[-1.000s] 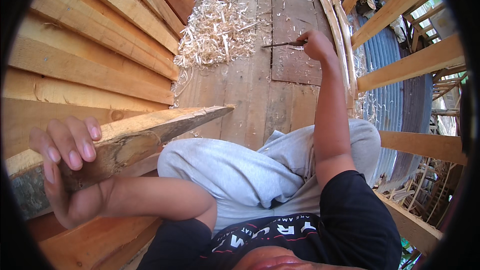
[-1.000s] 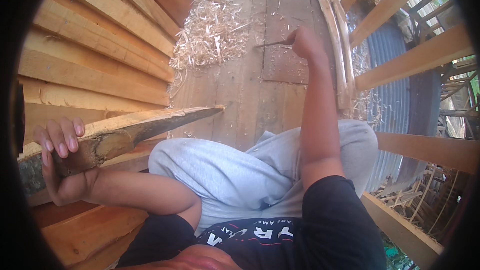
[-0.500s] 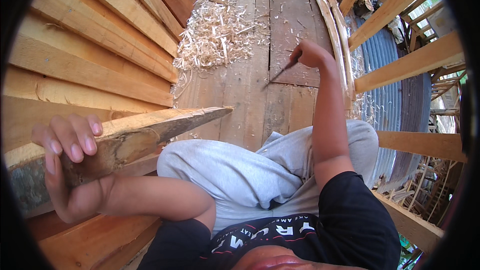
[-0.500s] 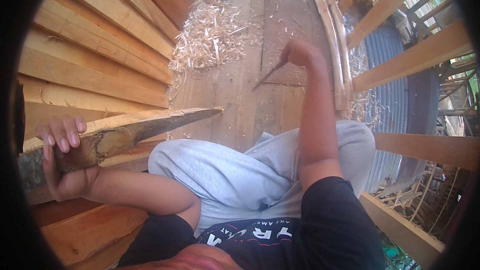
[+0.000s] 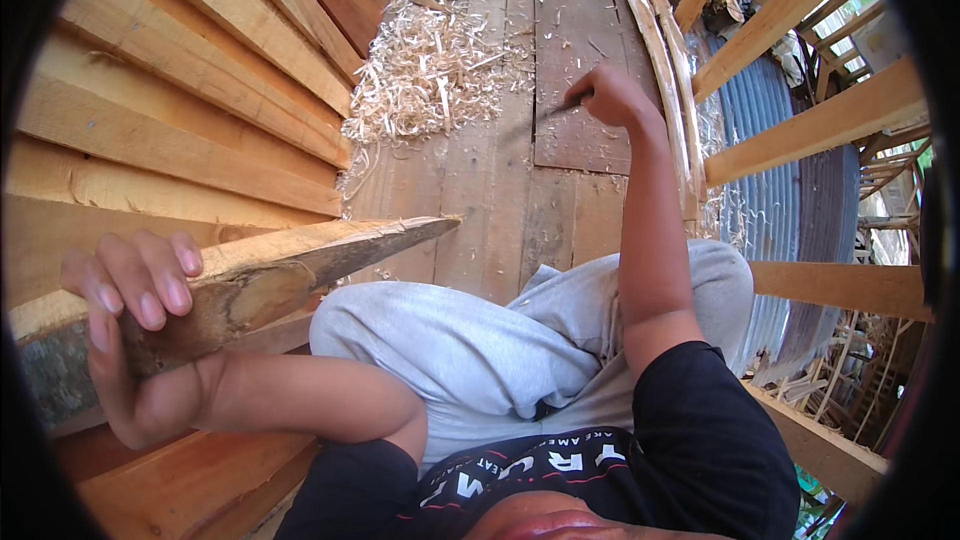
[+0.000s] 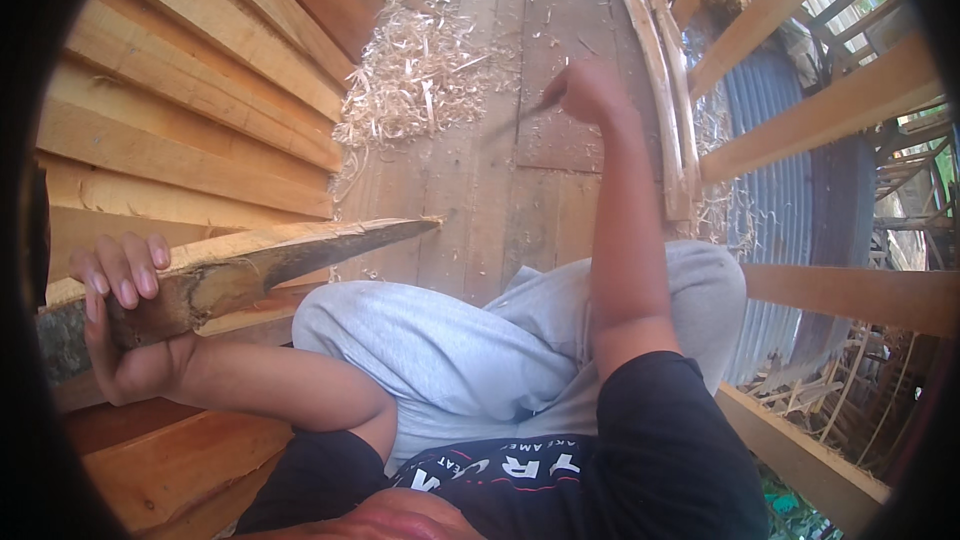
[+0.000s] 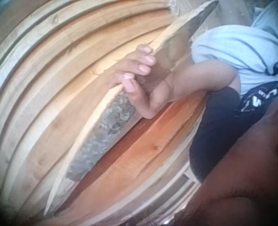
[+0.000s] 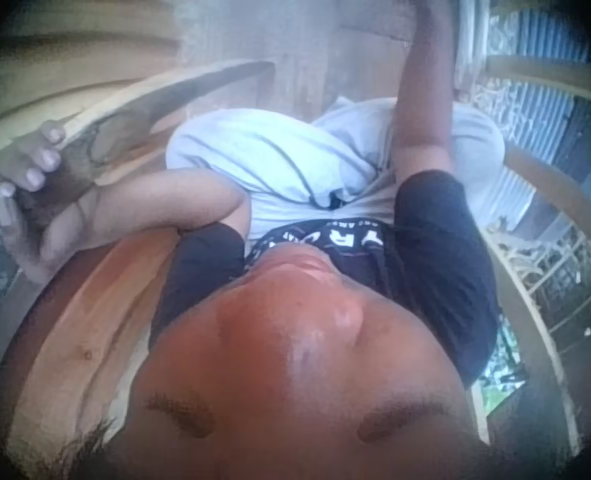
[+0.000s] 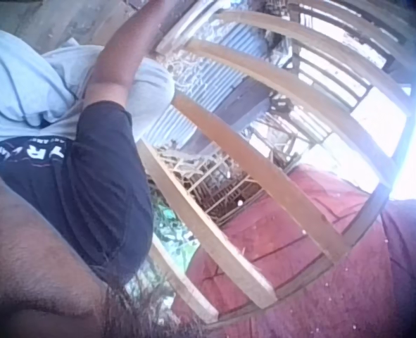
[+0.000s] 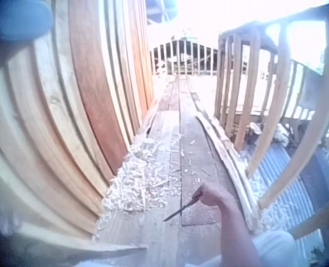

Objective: The person carves a curved wooden piece using a knife, removing bark and shaping the surface. The person holds the wood with the left hand and uses the knife with the right hand to shave off material, producing wood shavings.

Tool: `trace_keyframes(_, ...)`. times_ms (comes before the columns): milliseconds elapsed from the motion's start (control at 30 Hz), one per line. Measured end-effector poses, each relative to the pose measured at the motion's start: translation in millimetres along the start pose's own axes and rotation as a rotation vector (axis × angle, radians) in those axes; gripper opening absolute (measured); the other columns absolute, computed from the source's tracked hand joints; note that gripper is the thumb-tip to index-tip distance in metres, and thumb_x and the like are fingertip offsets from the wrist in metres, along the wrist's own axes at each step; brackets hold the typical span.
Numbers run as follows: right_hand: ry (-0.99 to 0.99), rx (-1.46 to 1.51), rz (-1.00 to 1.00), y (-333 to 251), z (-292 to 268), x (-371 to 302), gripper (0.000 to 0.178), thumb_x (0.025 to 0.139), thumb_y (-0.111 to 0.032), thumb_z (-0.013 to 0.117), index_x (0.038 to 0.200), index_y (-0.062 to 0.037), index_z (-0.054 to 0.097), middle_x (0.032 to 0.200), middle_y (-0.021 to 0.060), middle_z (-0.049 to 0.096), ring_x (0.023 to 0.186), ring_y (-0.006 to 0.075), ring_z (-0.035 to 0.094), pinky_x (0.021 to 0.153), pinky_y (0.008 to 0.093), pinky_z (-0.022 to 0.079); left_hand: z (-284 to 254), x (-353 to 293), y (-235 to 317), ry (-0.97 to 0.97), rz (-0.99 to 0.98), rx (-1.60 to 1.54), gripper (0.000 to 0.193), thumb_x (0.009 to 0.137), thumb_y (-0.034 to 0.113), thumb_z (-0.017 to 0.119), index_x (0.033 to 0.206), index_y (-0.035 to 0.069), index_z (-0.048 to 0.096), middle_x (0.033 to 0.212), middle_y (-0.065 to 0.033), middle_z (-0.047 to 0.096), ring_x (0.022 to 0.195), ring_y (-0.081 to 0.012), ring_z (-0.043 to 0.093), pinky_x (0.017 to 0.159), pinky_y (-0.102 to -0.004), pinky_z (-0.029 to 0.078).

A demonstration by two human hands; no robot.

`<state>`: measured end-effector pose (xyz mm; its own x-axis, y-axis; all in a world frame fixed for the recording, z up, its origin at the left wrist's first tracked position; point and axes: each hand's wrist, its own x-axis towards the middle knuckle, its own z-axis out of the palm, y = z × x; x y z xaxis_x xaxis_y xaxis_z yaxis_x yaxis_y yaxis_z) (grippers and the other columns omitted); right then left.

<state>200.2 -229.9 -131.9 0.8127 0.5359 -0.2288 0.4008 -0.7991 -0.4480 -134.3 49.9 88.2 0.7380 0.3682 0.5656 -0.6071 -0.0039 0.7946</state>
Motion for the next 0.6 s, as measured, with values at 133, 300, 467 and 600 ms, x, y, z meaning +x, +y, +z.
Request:
trace_keyframes(133, -0.051, 0.017, 0.051, 13, 41, 14, 0.035, 0.075, 0.002, 0.060, 0.100, -0.0165, 0.075, 0.099, 0.0130, 0.071, 0.096, 0.0259, 0.067, 0.085, 0.0352, 0.051, 2, 1, -1, -0.011, 0.000, 0.003, 0.013, 0.085, 0.015, 0.048, 0.092, 0.006, 0.043, 0.075, -0.0065, 0.045, 0.071, -0.0180, 0.045, 0.076, -0.0368, 0.034)
trace_keyframes(300, -0.209, 0.228, -0.065, 19, 46, 16, 0.032, 0.077, 0.000, 0.061, 0.102, -0.0143, 0.075, 0.099, 0.0133, 0.071, 0.092, 0.0250, 0.067, 0.084, 0.0351, 0.051, 5, 1, 2, -0.014, -0.021, 0.022, 0.011, 0.084, 0.015, 0.050, 0.090, 0.007, 0.044, 0.075, -0.0042, 0.044, 0.072, -0.0160, 0.043, 0.076, -0.0351, 0.033)
trace_keyframes(467, -0.025, 0.291, 0.050, 40, 83, 28, 0.032, 0.077, -0.004, 0.062, 0.105, -0.0135, 0.074, 0.098, 0.0129, 0.072, 0.088, 0.0237, 0.067, 0.078, 0.0334, 0.052, 8, 1, 0, 0.000, -0.025, 0.014, 0.011, 0.084, 0.014, 0.050, 0.090, 0.007, 0.044, 0.075, -0.0038, 0.044, 0.071, -0.0156, 0.043, 0.076, -0.0345, 0.033)
trace_keyframes(600, -0.273, 0.218, -0.093, 29, 74, 23, 0.032, 0.077, -0.006, 0.061, 0.105, -0.0148, 0.074, 0.098, 0.0130, 0.072, 0.088, 0.0242, 0.068, 0.079, 0.0353, 0.052, 7, 1, 3, -0.029, -0.024, 0.017, 0.010, 0.083, 0.014, 0.050, 0.089, 0.008, 0.044, 0.074, -0.0034, 0.043, 0.071, -0.0152, 0.043, 0.075, -0.0342, 0.033)
